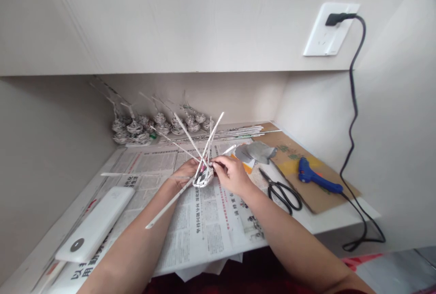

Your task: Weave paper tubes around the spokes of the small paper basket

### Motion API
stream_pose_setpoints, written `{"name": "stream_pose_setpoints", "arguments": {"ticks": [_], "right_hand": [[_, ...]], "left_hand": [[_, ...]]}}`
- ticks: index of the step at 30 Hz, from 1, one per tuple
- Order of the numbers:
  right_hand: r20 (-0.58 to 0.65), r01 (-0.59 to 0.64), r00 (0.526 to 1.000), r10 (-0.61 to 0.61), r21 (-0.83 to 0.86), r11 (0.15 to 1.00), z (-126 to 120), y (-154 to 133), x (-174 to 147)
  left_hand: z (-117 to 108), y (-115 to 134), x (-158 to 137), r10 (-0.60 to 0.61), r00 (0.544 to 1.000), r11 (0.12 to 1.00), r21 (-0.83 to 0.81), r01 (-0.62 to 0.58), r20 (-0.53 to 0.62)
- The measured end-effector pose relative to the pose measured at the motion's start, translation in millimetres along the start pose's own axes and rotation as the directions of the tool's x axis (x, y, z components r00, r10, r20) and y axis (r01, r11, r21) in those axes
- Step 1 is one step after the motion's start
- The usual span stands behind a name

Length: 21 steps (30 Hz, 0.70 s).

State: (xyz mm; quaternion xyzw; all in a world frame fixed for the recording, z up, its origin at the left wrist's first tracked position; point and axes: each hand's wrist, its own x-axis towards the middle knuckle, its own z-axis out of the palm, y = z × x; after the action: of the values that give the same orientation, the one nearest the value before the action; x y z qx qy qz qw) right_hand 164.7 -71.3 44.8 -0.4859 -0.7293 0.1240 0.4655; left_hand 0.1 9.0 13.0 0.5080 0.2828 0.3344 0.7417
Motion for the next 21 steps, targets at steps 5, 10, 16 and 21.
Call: {"name": "stream_pose_setpoints", "arguments": {"ticks": [5, 10, 16, 21], "right_hand": [[-0.049, -0.068, 0.996, 0.069, 0.029, 0.997, 1.7, -0.9, -1.3], [-0.057, -0.071, 0.995, 0.077, 0.095, 0.993, 6.0, 3.6, -0.8], [0.044, -0.219, 0.976, 0.215, 0.156, 0.963, 6.7, 11.6, 1.0], [0.037, -0.294, 0.956, 0.292, 0.087, 0.952, 7.0, 16.6, 0.2]], "left_hand": [[-4.6, -3.4, 2.3, 0.032, 0.992, 0.999, -0.021, -0.03, 0.118], [-4.9, -5.2, 4.4, 0.041, 0.996, 0.999, -0.022, -0.04, 0.076], [0.3, -4.9, 3.1, 0.002, 0.997, 1.0, 0.03, -0.005, 0.083], [-2.8, -12.9, 6.7, -0.02, 0.991, 0.998, 0.06, 0.012, 0.133]]}}
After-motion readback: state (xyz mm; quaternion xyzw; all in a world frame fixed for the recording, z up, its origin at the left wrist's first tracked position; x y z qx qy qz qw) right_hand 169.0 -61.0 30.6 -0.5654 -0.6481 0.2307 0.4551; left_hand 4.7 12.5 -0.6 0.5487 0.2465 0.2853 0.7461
